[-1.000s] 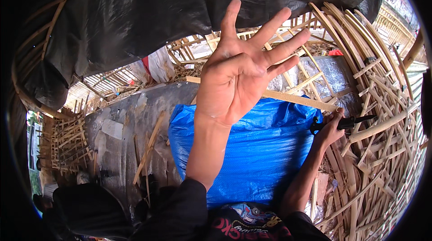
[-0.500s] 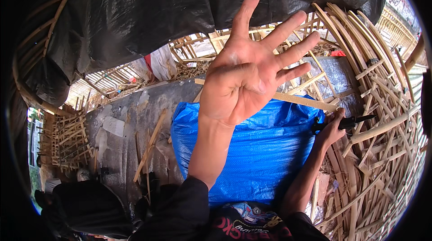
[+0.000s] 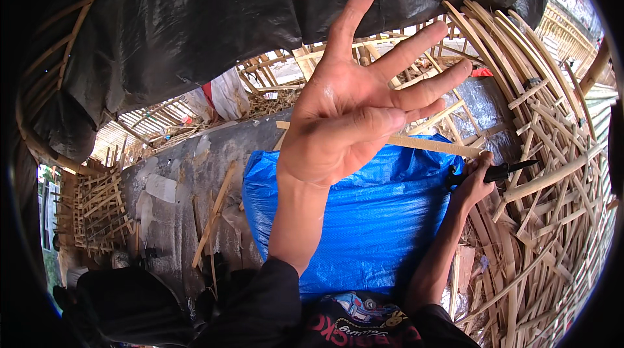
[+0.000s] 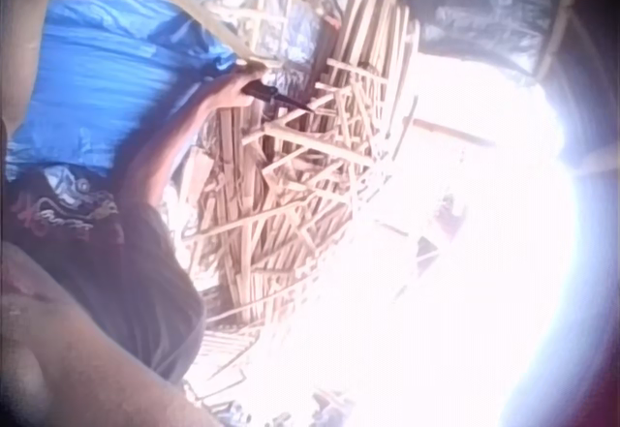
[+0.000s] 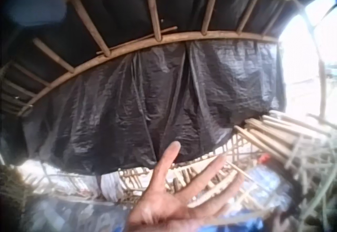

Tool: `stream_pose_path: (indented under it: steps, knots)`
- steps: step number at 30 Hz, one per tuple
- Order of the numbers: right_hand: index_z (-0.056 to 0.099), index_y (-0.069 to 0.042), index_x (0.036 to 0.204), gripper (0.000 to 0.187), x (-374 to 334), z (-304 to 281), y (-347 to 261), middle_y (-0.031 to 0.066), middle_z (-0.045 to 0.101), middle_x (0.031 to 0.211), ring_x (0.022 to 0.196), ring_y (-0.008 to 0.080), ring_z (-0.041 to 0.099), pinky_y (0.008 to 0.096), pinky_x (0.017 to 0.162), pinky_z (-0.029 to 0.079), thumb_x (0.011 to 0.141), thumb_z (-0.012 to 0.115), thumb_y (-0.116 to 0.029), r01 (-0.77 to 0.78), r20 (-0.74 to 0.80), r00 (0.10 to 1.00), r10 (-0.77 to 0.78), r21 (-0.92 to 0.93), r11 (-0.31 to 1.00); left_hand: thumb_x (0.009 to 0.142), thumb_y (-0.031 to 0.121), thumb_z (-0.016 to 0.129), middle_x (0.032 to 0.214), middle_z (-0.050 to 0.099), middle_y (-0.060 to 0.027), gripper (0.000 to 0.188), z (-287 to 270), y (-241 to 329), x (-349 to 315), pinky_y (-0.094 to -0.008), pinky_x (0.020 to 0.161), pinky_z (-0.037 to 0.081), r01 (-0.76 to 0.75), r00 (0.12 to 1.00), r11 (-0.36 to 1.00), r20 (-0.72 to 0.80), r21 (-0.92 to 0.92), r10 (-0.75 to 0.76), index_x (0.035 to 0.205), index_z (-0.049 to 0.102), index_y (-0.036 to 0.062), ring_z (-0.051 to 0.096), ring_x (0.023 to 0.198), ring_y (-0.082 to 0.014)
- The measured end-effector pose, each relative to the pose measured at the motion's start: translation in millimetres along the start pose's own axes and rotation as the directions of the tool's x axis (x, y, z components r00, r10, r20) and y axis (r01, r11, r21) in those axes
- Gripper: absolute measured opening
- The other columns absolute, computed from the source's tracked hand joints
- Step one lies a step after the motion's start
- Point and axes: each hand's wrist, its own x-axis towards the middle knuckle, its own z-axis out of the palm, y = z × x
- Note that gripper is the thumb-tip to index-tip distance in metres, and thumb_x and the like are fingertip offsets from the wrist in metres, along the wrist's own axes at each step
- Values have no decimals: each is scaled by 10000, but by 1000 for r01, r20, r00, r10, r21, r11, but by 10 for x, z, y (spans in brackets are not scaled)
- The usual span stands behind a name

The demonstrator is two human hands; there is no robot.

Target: The person constructs a wooden lattice structure by aligning bamboo strips and securing them with a tool, then uses a utility knife to whittle and shape a separate wooden strip.

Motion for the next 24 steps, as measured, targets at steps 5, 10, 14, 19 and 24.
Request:
stream_pose_path:
  steps: [5,10,14,19,24]
  knots:
    - [574,-38,813,280,11,11,-11,-26,462,639,515,36,377,200,457,287,1013,572,-234,2,-13,1000,-1,26,1000,875,-148,391,1526,29,-418,867,42,-51,23,-556,1113,338,-11,1000,999,-5,39,11,1570,-17,172,206,1351,-616]
    - [571,-39,808,285,12,13,-15,-28,452,634,518,37,372,201,465,286,1013,571,-238,-13,-16,1000,13,22,1000,887,-147,395,1518,63,-423,852,18,-62,12,-539,1101,367,-12,1000,995,15,100,11,1565,-38,136,254,1327,-616]
    - [566,-41,799,298,-19,22,-4,-28,446,630,515,38,366,207,464,282,1015,567,-246,7,4,1000,-7,16,1000,883,-156,387,1517,60,-422,857,-6,-33,-11,-527,1103,368,-7,1000,993,21,119,5,1562,-52,125,262,1323,-613]
    - [557,-45,784,308,-42,28,12,-28,444,627,514,38,366,212,461,280,1016,567,-248,8,4,1000,-8,12,1000,871,-166,423,1519,167,-374,896,2,6,-48,-556,1090,373,9,1000,997,3,79,-9,1563,-42,162,338,1317,-561]
    - [542,-76,780,299,18,-27,-35,-27,463,642,522,45,398,219,469,293,993,606,-276,-29,-36,999,29,18,999,863,-92,473,1526,204,-366,873,3,-90,137,-518,1081,384,-7,997,984,76,178,-6,1558,-2,137,347,1341,-546]
